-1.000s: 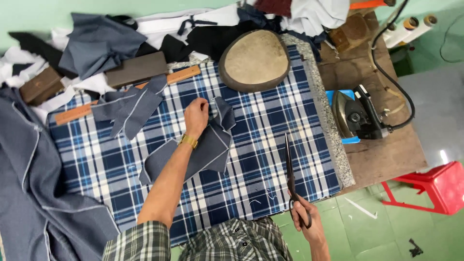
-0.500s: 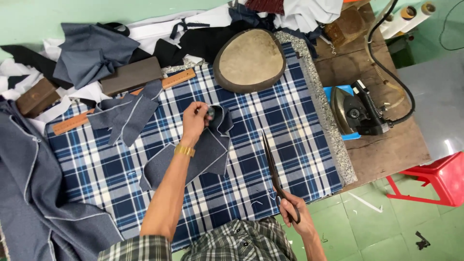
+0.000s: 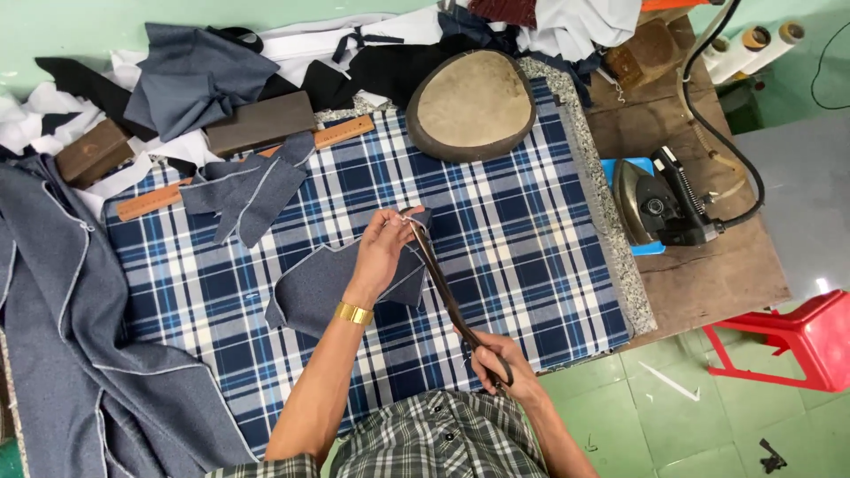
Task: The person uses shears to cut a piece of dark gray fabric into several smaller pieces on a plaid-covered table. The person then arranges the cut fabric pieces into a neat stack on the table.
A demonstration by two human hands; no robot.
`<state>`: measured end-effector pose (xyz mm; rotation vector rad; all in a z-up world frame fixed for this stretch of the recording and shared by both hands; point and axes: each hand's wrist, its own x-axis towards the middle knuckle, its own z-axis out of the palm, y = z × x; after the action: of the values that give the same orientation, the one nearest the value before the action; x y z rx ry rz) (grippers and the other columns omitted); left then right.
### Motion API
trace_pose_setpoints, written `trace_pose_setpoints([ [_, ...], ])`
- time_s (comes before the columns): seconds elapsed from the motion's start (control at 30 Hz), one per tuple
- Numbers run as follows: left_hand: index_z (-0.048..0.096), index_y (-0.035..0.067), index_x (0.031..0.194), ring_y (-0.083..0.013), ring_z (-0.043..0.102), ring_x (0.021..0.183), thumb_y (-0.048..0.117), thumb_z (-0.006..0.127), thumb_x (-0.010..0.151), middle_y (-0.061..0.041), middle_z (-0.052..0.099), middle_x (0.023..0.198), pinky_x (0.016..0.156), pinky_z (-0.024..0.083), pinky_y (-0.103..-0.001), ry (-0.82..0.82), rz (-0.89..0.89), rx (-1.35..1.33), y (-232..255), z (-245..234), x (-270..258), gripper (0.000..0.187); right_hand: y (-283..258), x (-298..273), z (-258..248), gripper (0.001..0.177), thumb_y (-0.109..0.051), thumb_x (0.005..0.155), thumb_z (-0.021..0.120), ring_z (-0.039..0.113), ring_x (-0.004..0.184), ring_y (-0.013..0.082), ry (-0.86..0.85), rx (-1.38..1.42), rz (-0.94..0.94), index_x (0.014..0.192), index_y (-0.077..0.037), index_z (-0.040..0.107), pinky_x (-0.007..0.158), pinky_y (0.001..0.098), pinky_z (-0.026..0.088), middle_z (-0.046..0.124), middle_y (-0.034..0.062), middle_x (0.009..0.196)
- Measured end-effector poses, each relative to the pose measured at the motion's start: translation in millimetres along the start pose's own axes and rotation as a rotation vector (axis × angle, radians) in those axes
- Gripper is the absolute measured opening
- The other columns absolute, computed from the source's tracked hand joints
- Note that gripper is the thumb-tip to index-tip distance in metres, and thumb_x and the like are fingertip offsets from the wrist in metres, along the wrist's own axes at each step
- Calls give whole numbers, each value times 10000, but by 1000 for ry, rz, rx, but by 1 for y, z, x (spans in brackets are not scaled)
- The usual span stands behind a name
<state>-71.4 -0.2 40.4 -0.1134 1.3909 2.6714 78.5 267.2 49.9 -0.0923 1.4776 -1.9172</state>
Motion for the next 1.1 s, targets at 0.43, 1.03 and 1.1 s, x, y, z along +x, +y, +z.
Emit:
trace_pose_setpoints([
  [0.43,483,178,880,-291,491,1420,252,500,1083,27,428,791,948,403,-331,-95,104,84,-11,17,-18,216,-9,-4,7,670,-390,980,607,513,430,81,47,-31,-19,1530,-28,482,360,196,466,541,8,592],
  [1.03,563,76,931,-154,495,619,117,461,1090,-36,536,739,628,431,-302,-399,-8,877,-106,90,-97,194,21,-76,-73,508,-260,1030,532,364,350,36,476,46,-170,1456,17,500,259,183,312,487,-70,552],
  [1.1,528,91,918,-180,608,786,-148,431,903,-66,597,897,662,538,-232,-79,-210,642,-123,96,-99,258,23,-88,-82,502,-266,1052,478,331,415,67,673,33,-218,1434,59,503,320,223,262,421,-17,590],
])
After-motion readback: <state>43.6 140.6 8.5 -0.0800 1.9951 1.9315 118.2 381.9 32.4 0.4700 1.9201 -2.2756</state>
